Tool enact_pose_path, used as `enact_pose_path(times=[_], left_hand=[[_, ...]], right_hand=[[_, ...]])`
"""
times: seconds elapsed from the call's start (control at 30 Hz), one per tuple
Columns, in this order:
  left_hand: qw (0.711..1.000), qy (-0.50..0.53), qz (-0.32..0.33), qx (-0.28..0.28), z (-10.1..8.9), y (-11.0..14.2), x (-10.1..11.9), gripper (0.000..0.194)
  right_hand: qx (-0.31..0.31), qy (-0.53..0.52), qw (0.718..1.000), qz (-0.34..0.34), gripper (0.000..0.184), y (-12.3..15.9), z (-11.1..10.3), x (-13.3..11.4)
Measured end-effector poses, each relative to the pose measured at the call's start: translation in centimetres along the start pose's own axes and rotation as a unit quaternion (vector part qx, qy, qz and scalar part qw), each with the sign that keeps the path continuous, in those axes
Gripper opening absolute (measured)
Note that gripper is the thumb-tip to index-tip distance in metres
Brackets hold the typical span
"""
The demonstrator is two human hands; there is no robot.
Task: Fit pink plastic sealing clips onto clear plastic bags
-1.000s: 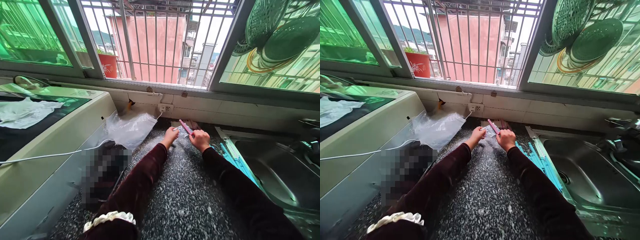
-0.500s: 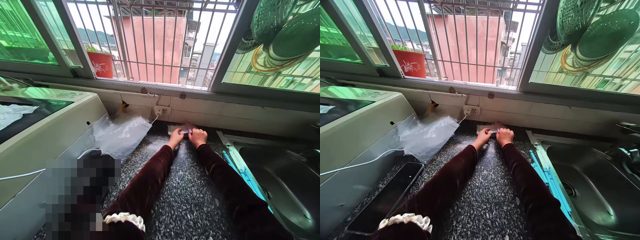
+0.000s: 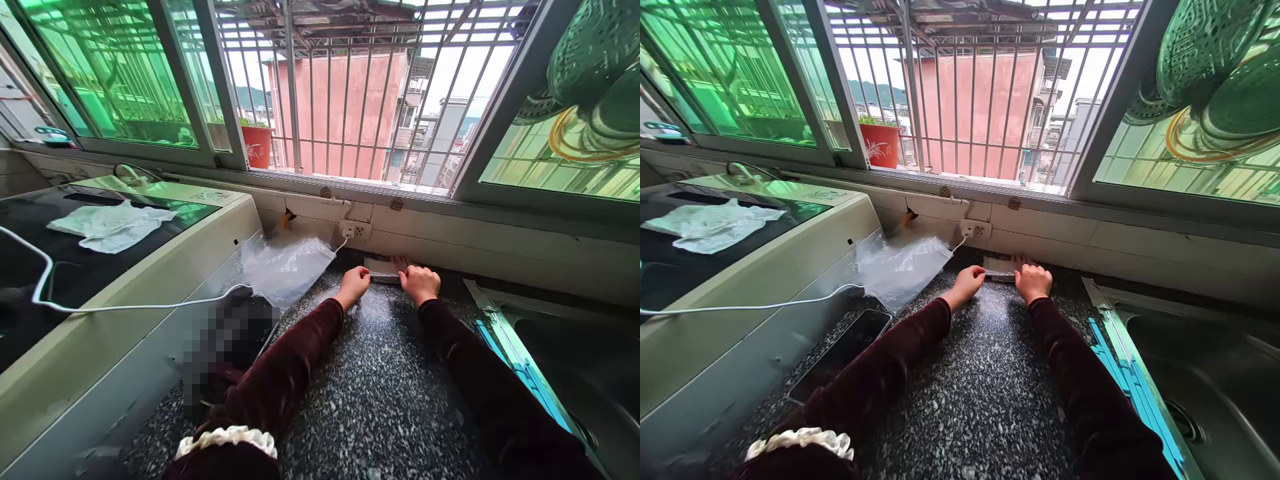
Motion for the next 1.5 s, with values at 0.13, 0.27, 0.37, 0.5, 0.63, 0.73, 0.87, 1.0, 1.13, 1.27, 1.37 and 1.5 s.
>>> enact_pose_path(times=[0.13, 0.27, 0.37, 0.5, 0.63, 0.73, 0.87, 1.0, 1.13, 1.27, 1.37, 1.5], left_hand=[[0.998, -0.046, 0.022, 0.028, -6.7, 1.2, 0.0, 0.021], [0.966, -0.242, 0.020, 0.083, -14.5, 2.6, -0.9, 0.026], [0.927, -0.367, 0.014, 0.079, -17.9, 3.6, -2.3, 0.029], [0.900, -0.432, 0.003, 0.056, -19.6, 4.1, -4.0, 0.030], [0.895, -0.443, 0.022, 0.039, -19.2, 3.6, -4.1, 0.031], [0.899, -0.435, 0.025, 0.031, -18.6, 3.4, -4.2, 0.030], [0.909, -0.414, 0.031, 0.034, -18.3, 3.3, -4.6, 0.028], [0.910, -0.410, 0.046, 0.042, -18.4, 3.5, -4.2, 0.028], [0.899, -0.428, 0.090, 0.028, -17.8, 4.6, -2.5, 0.028], [0.898, -0.419, 0.134, 0.012, -16.1, 6.7, -0.6, 0.024], [0.901, -0.400, 0.168, 0.000, -14.3, 8.7, 1.0, 0.020], [0.893, -0.393, 0.215, -0.035, -11.0, 11.8, 3.1, 0.020]], right_hand=[[0.024, -0.036, 0.996, -0.072, 0.028, 0.8, -2.4, -5.2], [0.040, -0.069, 0.981, -0.179, 0.026, 2.3, -4.3, -13.3], [0.048, -0.082, 0.969, -0.227, 0.025, 3.1, -4.9, -18.9], [0.059, -0.086, 0.962, -0.252, 0.023, 3.3, -4.9, -24.2], [0.068, -0.079, 0.962, -0.254, 0.023, 2.5, -4.4, -26.8], [0.078, -0.070, 0.961, -0.256, 0.024, 2.0, -4.3, -27.3], [0.100, -0.060, 0.955, -0.272, 0.024, 2.0, -5.0, -26.8], [0.123, -0.054, 0.946, -0.294, 0.022, 3.0, -6.4, -25.3], [0.141, -0.049, 0.939, -0.310, 0.020, 4.9, -8.2, -22.6], [0.151, -0.044, 0.936, -0.315, 0.020, 7.2, -9.8, -18.7], [0.151, -0.041, 0.936, -0.314, 0.020, 9.4, -10.6, -15.4], [0.164, -0.042, 0.936, -0.309, 0.022, 12.8, -11.6, -10.8]])
Point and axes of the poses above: each hand's wrist, its own y-axis away from the middle knuckle, its own z-axis out of the palm, x = y × z, the point moved 10 cm from there along -y, towards the middle knuckle, and after that the axes turned 9 degrees about z, right-handed, at the moved point
